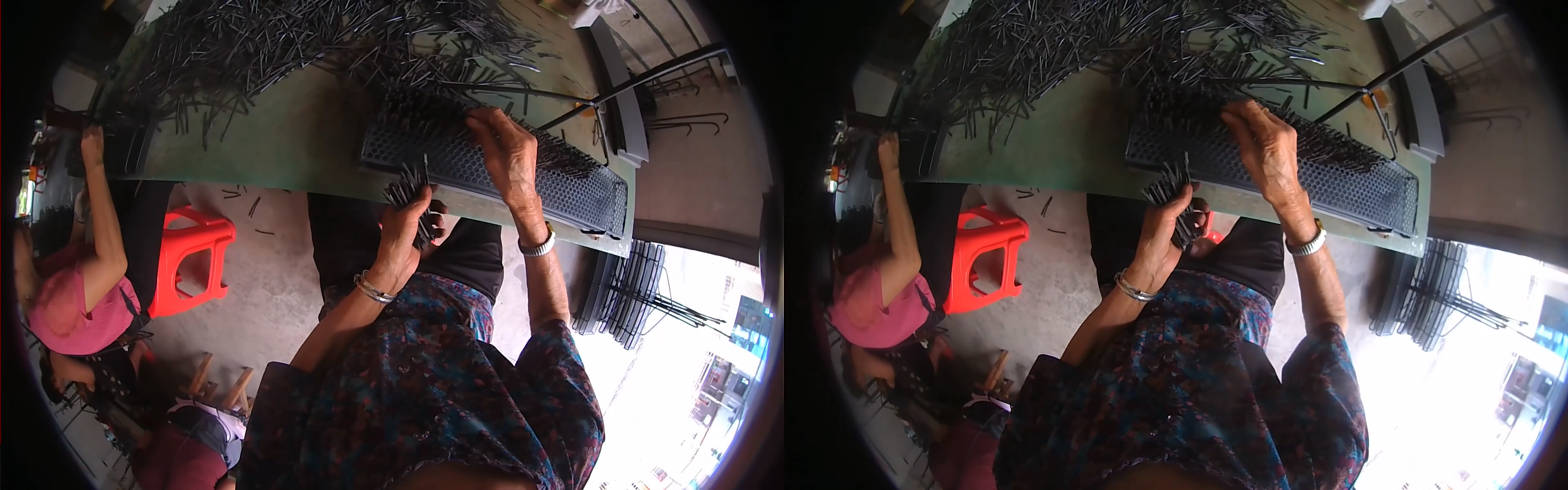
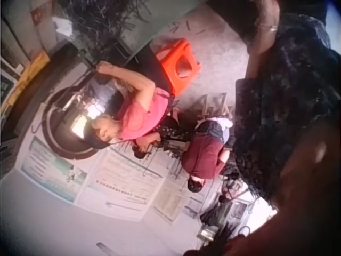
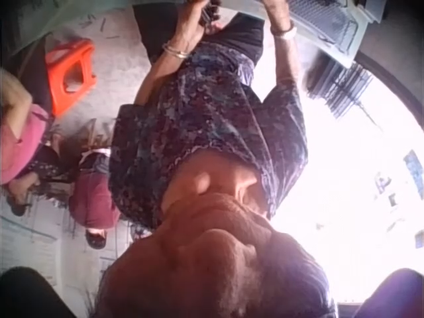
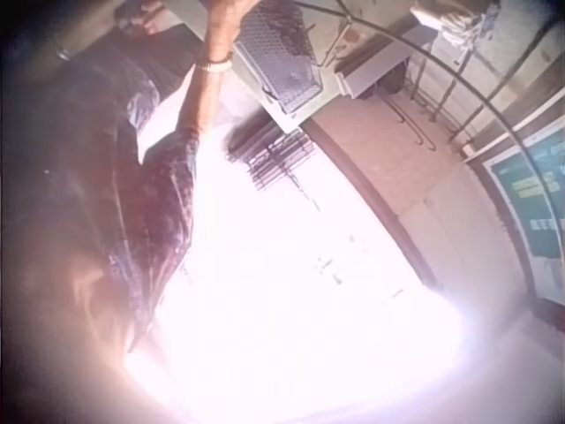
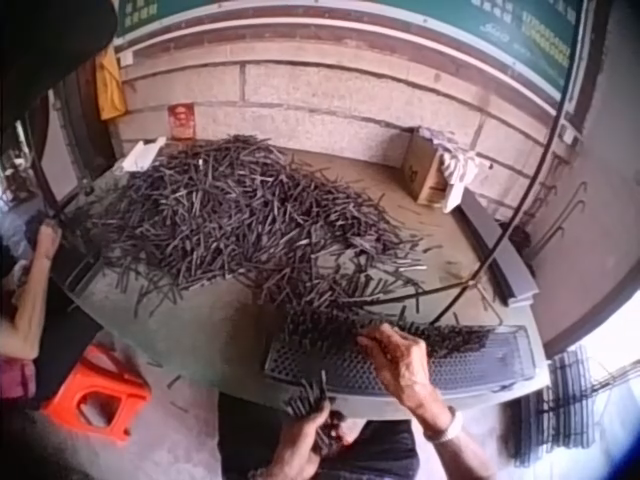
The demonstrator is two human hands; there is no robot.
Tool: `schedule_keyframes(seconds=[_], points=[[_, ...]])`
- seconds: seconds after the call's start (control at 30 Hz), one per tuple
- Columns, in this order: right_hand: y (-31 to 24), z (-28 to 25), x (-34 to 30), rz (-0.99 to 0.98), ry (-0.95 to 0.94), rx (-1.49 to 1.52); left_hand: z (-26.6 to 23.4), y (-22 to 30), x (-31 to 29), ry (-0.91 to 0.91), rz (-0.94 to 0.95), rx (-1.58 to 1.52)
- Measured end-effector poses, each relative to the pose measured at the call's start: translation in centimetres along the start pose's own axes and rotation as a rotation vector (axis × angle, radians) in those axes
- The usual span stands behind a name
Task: The recorder is inserting bunches of thin black metal strips into a perforated assembly rack.
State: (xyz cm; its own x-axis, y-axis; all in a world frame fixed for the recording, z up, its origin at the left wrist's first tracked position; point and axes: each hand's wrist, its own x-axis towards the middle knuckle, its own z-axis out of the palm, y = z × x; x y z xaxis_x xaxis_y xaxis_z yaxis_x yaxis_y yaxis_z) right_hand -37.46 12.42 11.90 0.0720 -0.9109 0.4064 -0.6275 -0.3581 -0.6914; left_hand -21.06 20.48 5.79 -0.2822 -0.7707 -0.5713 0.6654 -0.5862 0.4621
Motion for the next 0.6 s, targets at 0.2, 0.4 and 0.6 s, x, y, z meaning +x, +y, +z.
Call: schedule_keyframes(seconds=[0.2,0.4,0.6], points=[[0.2,0.0,0.3,-0.04,0.018,-0.029,0.0,-0.3,-0.1,0.041,-0.004,0.025],[0.1,-1.1,0.4,0.004,-0.066,0.029,-0.1,-0.2,-0.2,-0.003,0.024,0.028],[1.3,-0.3,0.4,-0.247,-0.104,-0.195,-0.1,-0.2,-0.3,-0.024,0.019,0.054]])
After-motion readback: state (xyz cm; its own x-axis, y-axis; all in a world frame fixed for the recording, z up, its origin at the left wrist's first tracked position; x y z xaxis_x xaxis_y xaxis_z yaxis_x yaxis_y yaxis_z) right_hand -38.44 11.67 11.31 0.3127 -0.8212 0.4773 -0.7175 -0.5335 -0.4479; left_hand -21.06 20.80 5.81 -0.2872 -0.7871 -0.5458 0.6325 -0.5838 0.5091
